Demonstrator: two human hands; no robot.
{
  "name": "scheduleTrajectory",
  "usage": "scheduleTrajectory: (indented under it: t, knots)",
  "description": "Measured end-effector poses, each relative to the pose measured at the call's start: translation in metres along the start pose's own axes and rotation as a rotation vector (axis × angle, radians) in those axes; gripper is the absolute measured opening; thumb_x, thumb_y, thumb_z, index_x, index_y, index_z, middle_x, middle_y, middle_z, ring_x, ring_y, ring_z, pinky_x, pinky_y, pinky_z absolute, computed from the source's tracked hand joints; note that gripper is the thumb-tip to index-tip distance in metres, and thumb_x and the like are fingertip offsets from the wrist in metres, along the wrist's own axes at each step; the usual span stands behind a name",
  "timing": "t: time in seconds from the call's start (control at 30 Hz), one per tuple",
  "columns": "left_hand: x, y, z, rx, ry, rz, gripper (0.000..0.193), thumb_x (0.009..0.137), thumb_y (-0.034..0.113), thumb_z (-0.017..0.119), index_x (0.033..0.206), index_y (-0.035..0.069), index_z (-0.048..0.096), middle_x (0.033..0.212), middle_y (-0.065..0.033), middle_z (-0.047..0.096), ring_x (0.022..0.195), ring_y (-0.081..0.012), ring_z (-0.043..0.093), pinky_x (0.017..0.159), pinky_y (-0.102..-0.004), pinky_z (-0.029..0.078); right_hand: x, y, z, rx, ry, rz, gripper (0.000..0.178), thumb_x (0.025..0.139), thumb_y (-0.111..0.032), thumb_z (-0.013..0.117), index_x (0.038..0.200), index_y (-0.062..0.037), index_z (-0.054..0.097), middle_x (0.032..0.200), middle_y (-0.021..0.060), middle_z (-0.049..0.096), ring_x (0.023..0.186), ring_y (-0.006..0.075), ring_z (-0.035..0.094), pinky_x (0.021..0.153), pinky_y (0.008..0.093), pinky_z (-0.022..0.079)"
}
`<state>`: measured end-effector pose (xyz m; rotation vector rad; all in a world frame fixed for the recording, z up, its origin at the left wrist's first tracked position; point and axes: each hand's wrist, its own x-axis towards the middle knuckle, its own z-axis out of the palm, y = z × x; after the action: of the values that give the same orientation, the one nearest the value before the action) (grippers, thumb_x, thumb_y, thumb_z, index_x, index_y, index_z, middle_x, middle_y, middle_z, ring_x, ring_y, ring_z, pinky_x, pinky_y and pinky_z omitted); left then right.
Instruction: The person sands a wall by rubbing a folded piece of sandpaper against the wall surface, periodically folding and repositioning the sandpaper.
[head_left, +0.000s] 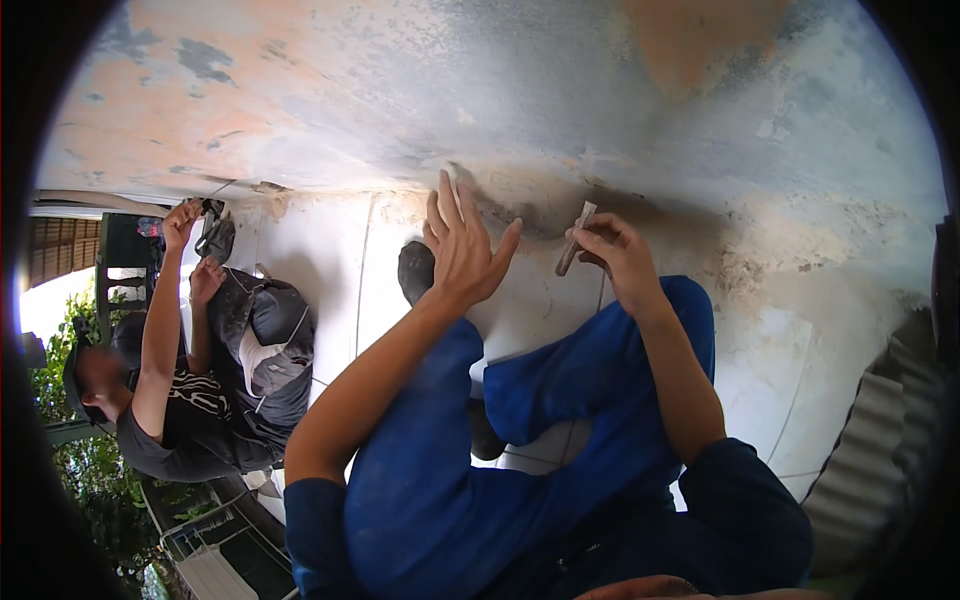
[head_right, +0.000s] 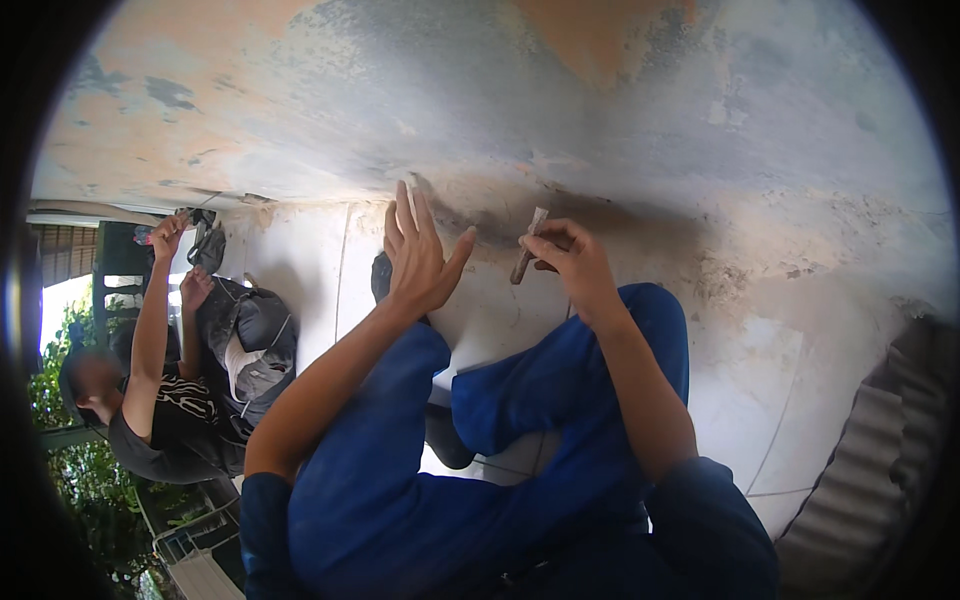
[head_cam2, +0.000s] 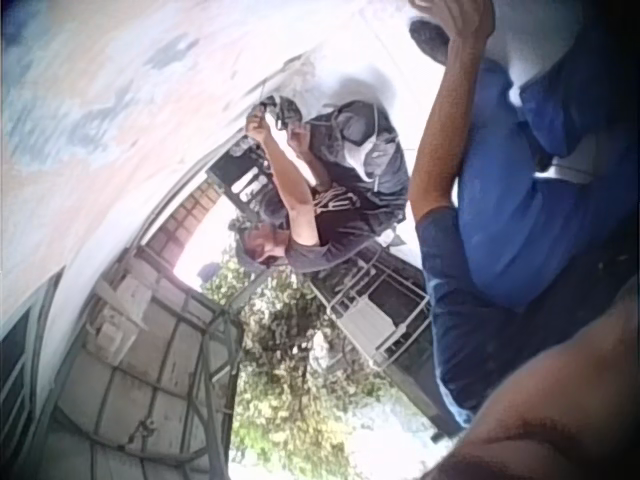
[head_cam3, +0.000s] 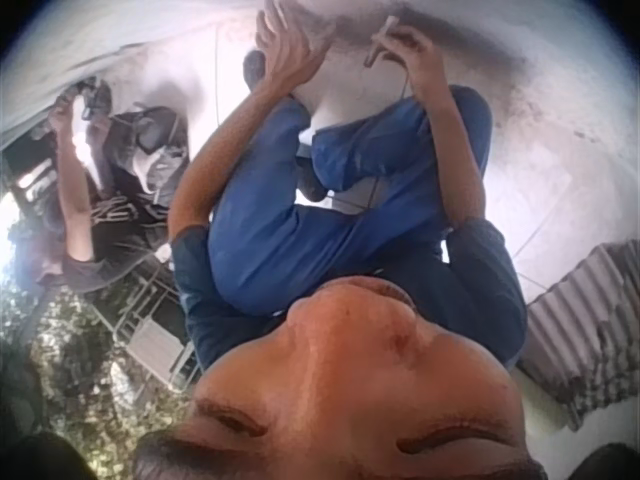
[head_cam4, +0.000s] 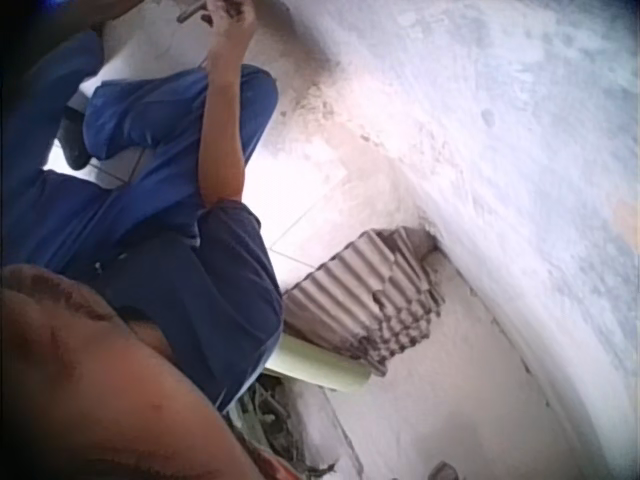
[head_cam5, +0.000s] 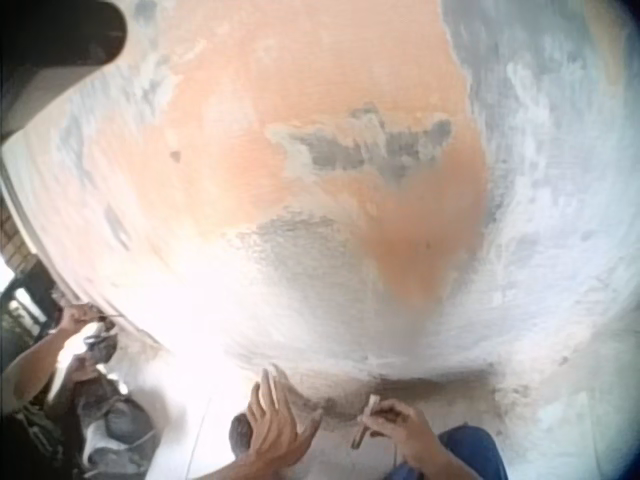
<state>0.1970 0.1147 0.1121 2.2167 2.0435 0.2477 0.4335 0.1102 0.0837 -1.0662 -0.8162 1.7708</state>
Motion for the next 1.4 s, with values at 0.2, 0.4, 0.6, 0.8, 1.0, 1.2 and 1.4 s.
scheduleTrajectory:
  t: [0.2, 0.4, 0.6, 0.8, 1.0, 1.2, 1.4]
  knots:
    - [0.007, 0.006, 0.02, 0.07, 0.003, 0.1, 0.101, 0.099, 0.055, 0.056, 0.157, -0.013, 0.01, 0.166, -0.034, -0.001, 0.151, -0.0574, 0.004, 0.112, -0.0764, 0.014, 0.0, 0.011, 0.0, -0.014, 0.001, 0.001, 0.026, 0.095, -0.02, 0.074, 0.113, -0.0025, 0.067, 0.105, 0.0054, 0.074, 0.101, 0.0144, 0.068, 0.087, 0.0304, 0.052]
    - [0.0, -0.003, 0.018, 0.076, 0.027, 0.159, 0.1, 0.097, 0.053, 0.06, 0.16, -0.006, 0.01, 0.166, -0.032, 0.0, 0.15, -0.0571, 0.008, 0.112, -0.0749, 0.016, 0.0, 0.008, 0.001, -0.038, 0.029, -0.014, 0.026, 0.095, -0.02, 0.075, 0.112, -0.0022, 0.067, 0.104, 0.0053, 0.074, 0.099, 0.0141, 0.068, 0.085, 0.0305, 0.052]
    - [-0.017, -0.029, 0.016, -0.018, 0.0, 0.092, 0.096, 0.098, 0.049, 0.061, 0.162, -0.002, 0.01, 0.166, -0.0329, 0.001, 0.148, -0.056, 0.012, 0.116, -0.0688, 0.014, 0.003, 0.008, -0.006, -0.054, 0.038, -0.005, 0.018, 0.097, -0.015, 0.071, 0.111, -0.0061, 0.065, 0.108, 0.0069, 0.073, 0.1, 0.0149, 0.068, 0.085, 0.0298, 0.052]
    - [-0.023, -0.03, 0.025, -0.075, -0.05, 0.087, 0.095, 0.099, 0.046, 0.06, 0.161, -0.004, 0.009, 0.164, -0.0361, 0.001, 0.148, -0.0573, 0.011, 0.117, -0.0663, 0.014, 0.0, 0.007, -0.003, -0.04, 0.029, -0.01, 0.026, 0.094, -0.016, 0.075, 0.113, -0.0018, 0.065, 0.103, 0.0066, 0.073, 0.099, 0.0141, 0.067, 0.084, 0.0296, 0.05]
    - [-0.023, -0.026, 0.029, -0.13, -0.032, 0.108, 0.096, 0.099, 0.044, 0.061, 0.16, -0.007, 0.007, 0.163, -0.0385, 0.001, 0.148, -0.0581, 0.011, 0.118, -0.0653, 0.014, -0.008, 0.003, -0.002, -0.052, 0.027, 0.003, 0.019, 0.095, -0.008, 0.072, 0.112, -0.0014, 0.065, 0.104, 0.0066, 0.072, 0.1, 0.0148, 0.067, 0.087, 0.03, 0.051]
    - [-0.013, -0.02, 0.029, -0.16, 0.019, 0.143, 0.098, 0.097, 0.039, 0.065, 0.16, -0.007, 0.005, 0.162, -0.039, 0.001, 0.147, -0.0582, 0.012, 0.118, -0.0646, 0.015, -0.009, 0.002, -0.004, -0.049, 0.001, -0.049, 0.02, 0.096, -0.004, 0.07, 0.114, -0.0008, 0.063, 0.105, 0.0059, 0.071, 0.1, 0.0147, 0.067, 0.088, 0.0303, 0.052]
    - [-0.004, -0.012, 0.032, -0.136, 0.081, 0.152, 0.097, 0.097, 0.039, 0.065, 0.161, -0.004, 0.007, 0.162, -0.0388, 0.001, 0.146, -0.0586, 0.013, 0.117, -0.0657, 0.016, -0.01, 0.0, 0.001, -0.084, -0.004, -0.077, 0.019, 0.096, -0.003, 0.07, 0.113, 0.0002, 0.063, 0.103, 0.0053, 0.069, 0.099, 0.0139, 0.066, 0.089, 0.0305, 0.052]
